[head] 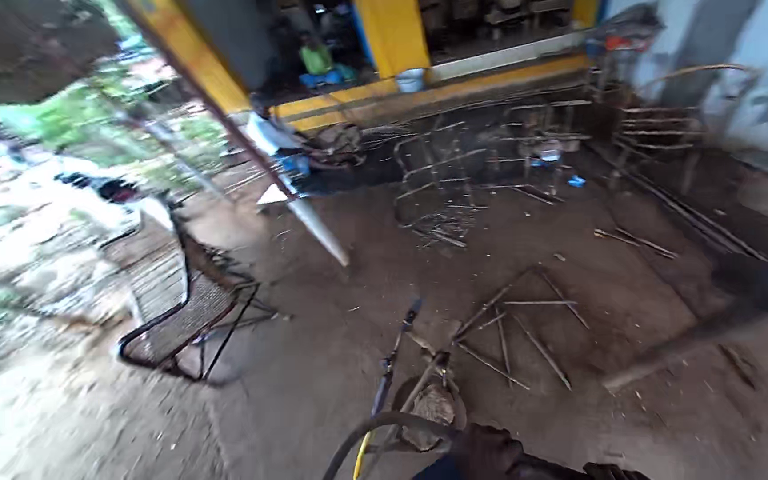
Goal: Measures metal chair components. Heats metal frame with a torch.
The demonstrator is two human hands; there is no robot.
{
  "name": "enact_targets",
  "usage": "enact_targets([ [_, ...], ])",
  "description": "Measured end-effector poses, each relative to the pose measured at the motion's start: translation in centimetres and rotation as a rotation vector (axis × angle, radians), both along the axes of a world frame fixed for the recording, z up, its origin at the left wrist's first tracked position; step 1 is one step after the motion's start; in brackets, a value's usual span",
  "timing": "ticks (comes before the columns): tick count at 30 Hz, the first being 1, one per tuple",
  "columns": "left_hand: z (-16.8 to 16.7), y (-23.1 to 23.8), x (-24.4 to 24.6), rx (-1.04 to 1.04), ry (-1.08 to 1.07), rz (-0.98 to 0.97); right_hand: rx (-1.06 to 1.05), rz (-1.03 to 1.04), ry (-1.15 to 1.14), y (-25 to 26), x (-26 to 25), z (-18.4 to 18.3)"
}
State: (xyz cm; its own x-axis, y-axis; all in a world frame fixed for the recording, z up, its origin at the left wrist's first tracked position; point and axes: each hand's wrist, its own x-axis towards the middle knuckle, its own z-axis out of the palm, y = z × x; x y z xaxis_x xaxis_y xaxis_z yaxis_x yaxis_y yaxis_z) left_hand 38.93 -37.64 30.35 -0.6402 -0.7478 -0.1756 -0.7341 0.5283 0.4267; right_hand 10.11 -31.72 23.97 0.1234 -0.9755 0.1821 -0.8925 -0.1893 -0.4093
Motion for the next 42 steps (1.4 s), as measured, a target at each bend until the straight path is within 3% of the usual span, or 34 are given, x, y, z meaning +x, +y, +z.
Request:
enact_targets([
  [7,5.6,-6.5,12.6,-0.204,-0.123,0.237,0.299,0.314,0.080,-16.7,-2.4,3.7],
  [10,7.1,-8.6,15.0,-0.266,-0.133,0.395,-0.024,0.277,-0.069,-22.0,-2.4,3.5],
  [12,7.6,-8.7,16.5,-0.399,-0.053,0.592,-0.302,0.147,-0.289,-24.9,-1.8,5.6],
  [14,7.9,-8.6,17.8,-0.525,0.033,0.822,-0.402,0.080,-0.500,-27.8,0.3,7.7],
  [15,7.8,-8.4,18.2,-0.571,0.057,0.934,-0.346,0.116,-0.634,-29.0,1.8,7.6],
  [17,6.7,-8.1,18.1,-0.630,0.077,1.130,-0.022,0.230,-0.769,-30.3,5.9,4.8],
  [20,3.5,-7.6,17.3,-0.612,0.034,1.372,0.697,0.364,-0.605,-30.9,12.2,-3.4],
  [22,0.6,-7.2,17.1,-0.548,-0.011,1.515,1.152,0.301,-0.586,-30.1,16.5,-8.5],
  [24,-1.9,-7.0,17.3,-0.489,-0.035,1.625,1.428,0.155,-0.624,-28.4,20.8,-11.6],
  [28,-3.7,-7.8,17.4,-0.329,-0.065,1.717,1.585,-0.230,-0.993,-26.5,28.9,-14.5],
  [33,-6.0,-8.7,17.2,-0.242,-0.176,1.698,1.479,-0.492,-1.227,-25.7,32.9,-15.4],
  [35,-6.4,-8.9,17.1,-0.239,-0.198,1.687,1.452,-0.498,-1.190,-25.6,31.4,-15.2],
  [39,-6.5,-9.4,17.2,-0.226,-0.196,1.708,1.502,-0.321,-1.112,-25.5,29.5,-14.8],
  [42,-6.7,-9.2,17.2,-0.234,-0.228,1.715,1.577,-0.246,-1.055,-24.7,28.5,-12.2],
])
